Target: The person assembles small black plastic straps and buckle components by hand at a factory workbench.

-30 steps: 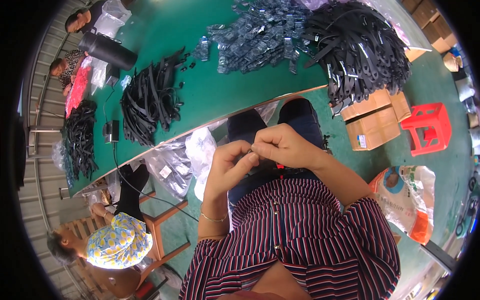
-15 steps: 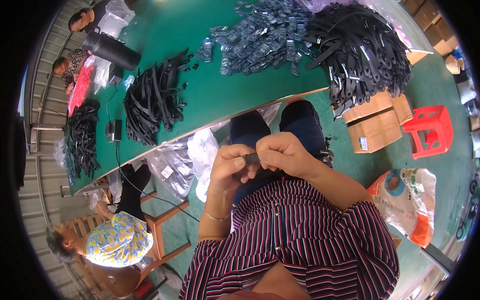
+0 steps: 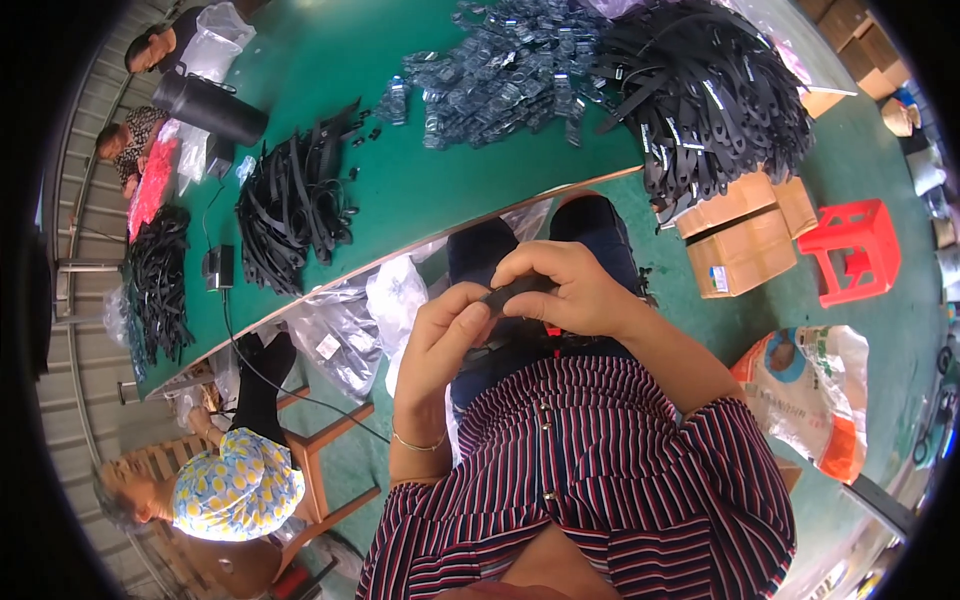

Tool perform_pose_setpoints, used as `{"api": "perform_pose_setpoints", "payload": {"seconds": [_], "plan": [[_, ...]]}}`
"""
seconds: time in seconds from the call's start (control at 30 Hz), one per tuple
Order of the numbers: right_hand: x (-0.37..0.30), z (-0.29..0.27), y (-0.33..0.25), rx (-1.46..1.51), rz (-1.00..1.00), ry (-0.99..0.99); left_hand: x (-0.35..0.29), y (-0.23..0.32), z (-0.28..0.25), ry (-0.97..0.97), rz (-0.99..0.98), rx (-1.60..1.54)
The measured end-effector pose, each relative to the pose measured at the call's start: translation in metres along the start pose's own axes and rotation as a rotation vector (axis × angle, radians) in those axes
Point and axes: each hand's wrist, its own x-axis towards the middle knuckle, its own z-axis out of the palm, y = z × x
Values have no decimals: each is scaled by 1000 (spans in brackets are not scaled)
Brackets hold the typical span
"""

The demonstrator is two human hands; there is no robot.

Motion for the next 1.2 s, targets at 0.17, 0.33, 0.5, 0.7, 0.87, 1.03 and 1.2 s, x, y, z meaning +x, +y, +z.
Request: {"api": "perform_pose_setpoints", "payload": {"seconds": [0.17, 0.33, 0.5, 0.7, 0.87, 1.03, 1.2], "plan": [[-3, 5, 12, 248, 27, 10, -1, -4, 0, -35, -13, -117], [-8, -4, 4, 232, 54, 13, 7, 1, 2, -100, -11, -129], [-11, -27, -18, -211, -44, 9, -7, 19, -19, -208, -18, 192], [-63, -42, 17, -264, 315, -160, -16, -40, -43, -372, -183, 807], [-93, -29, 49, -657, 258, -245, -30, -86, -35, -256, -94, 918], [-38, -83, 12, -714, 30, 233, -41, -70, -35, -256, -50, 957], [30, -166, -23, -1505, -107, 647, -33, -59, -34, -171, 40, 1029]]}}
